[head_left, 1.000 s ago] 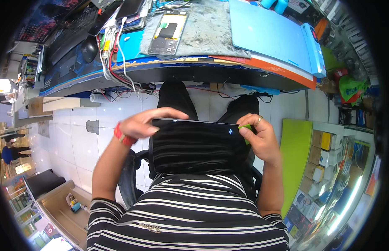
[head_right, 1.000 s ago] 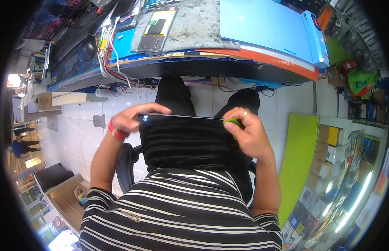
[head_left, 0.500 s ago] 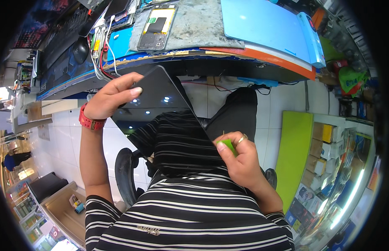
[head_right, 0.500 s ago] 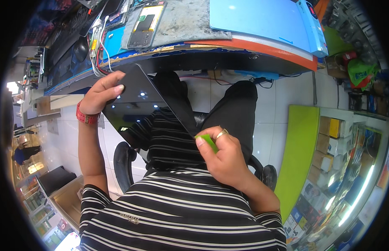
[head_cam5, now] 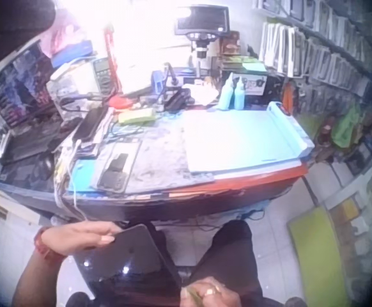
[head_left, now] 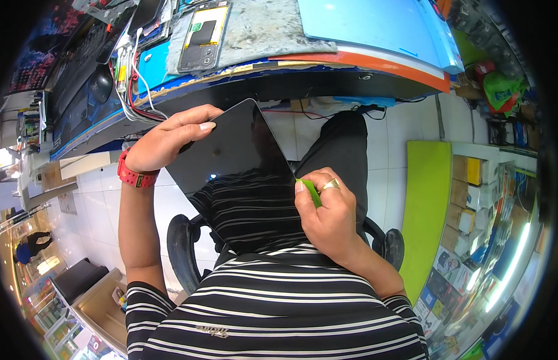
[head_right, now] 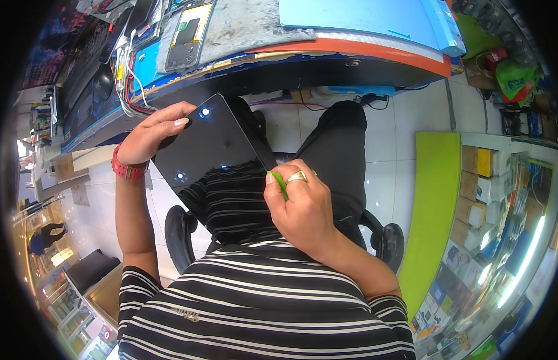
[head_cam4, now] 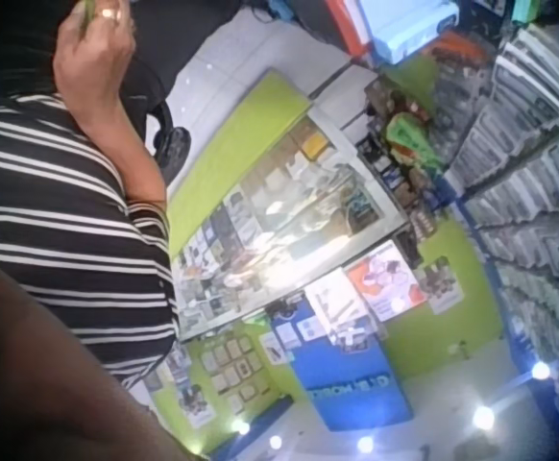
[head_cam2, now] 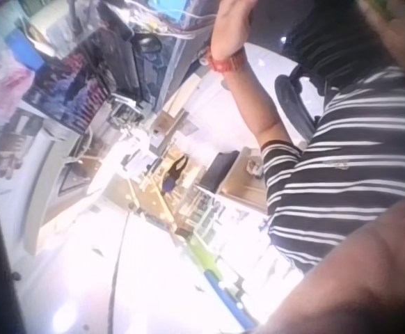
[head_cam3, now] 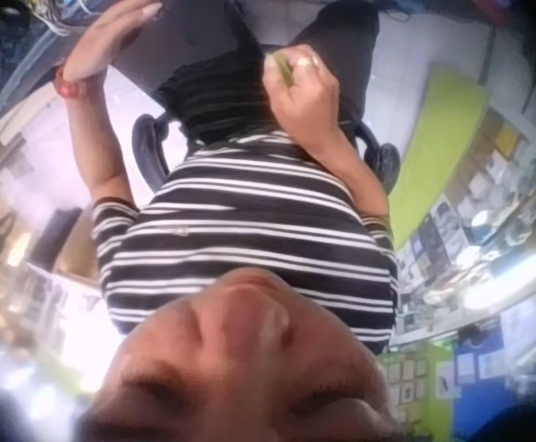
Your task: The person uses a prying tool to separate the screen of a tablet from its frame, running the tool along the edges to release the adhesive.
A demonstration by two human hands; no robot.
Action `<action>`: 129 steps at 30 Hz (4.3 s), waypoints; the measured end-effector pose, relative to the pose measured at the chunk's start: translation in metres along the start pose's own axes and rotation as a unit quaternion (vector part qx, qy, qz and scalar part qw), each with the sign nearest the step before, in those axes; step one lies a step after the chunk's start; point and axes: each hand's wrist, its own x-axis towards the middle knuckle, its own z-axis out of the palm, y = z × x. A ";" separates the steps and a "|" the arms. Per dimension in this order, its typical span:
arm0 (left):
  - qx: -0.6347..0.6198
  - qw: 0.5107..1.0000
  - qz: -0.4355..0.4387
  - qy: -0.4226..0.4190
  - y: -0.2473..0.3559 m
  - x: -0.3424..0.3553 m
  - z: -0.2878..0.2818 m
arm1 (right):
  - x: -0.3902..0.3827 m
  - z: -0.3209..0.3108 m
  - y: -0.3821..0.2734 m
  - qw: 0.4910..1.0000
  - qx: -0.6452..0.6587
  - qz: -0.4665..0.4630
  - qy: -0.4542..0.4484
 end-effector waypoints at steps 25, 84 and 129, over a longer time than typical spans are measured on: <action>0.055 0.998 0.037 0.022 0.005 -0.013 0.005 | -0.001 0.009 0.002 0.958 -0.219 -0.179 0.054; 0.190 0.974 0.076 -0.097 0.067 0.001 0.038 | 0.147 -0.076 -0.047 0.820 -0.308 -0.439 -0.197; 0.242 0.959 0.043 -0.139 0.065 0.012 0.044 | 0.131 -0.079 -0.014 0.941 -0.065 -0.224 -0.245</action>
